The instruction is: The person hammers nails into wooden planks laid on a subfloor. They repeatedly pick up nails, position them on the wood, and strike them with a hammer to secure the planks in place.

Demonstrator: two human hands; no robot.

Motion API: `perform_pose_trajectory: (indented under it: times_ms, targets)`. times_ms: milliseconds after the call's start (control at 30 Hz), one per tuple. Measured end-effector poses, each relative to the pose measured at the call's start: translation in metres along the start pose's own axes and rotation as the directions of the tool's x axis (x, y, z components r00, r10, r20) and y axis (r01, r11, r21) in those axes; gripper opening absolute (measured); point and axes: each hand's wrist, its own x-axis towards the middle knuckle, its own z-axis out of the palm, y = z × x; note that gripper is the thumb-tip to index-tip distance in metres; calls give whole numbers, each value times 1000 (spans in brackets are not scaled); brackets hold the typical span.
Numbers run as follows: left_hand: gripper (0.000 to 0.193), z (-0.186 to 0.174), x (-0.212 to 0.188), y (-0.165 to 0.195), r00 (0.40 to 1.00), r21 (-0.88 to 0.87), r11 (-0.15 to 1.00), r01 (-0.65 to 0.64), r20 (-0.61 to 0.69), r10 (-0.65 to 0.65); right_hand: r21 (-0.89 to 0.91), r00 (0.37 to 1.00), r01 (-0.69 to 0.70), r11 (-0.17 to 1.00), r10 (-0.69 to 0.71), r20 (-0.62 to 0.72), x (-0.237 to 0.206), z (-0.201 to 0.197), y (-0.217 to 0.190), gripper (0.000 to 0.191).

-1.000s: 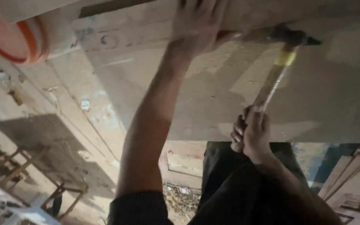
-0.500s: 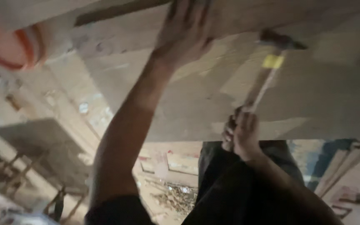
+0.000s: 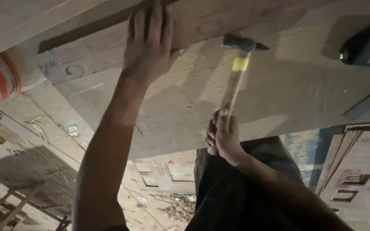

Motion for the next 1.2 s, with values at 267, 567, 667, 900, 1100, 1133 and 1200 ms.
perform_pose_trajectory:
  times_ms: [267, 567, 667, 900, 1100, 1133, 1200]
  targets:
    - [106, 6, 39, 28, 991, -67, 997, -48, -126, 40, 42, 1000, 24, 999, -24, -2, 2, -5, 11, 45]
    - [104, 19, 43, 45, 980, -65, 998, -28, -200, 14, 46, 1000, -5, 999, 6, -20, 5, -1, 13, 45]
    - [108, 20, 46, 40, 987, -50, 998, -42, -155, 33, 48, 999, 30, 998, -31, 22, 7, -3, 14, 45]
    - [115, 18, 44, 19, 993, -22, 995, -102, -62, 100, 11, 998, 22, 1000, -22, 63, -7, -21, -5, 47]
    - [109, 12, 35, 10, 990, 39, 993, -109, -84, 112, 287, 829, -484, 827, 538, -151, -7, -7, -23, 45]
    - [110, 10, 33, 10, 993, 28, 995, -100, -63, 101, 219, 911, -377, 900, 402, -87, -6, -6, -22, 42]
    - [106, 9, 31, 9, 995, 69, 994, -89, -37, 92, 134, 995, -96, 986, 92, 39, -2, -7, -17, 40]
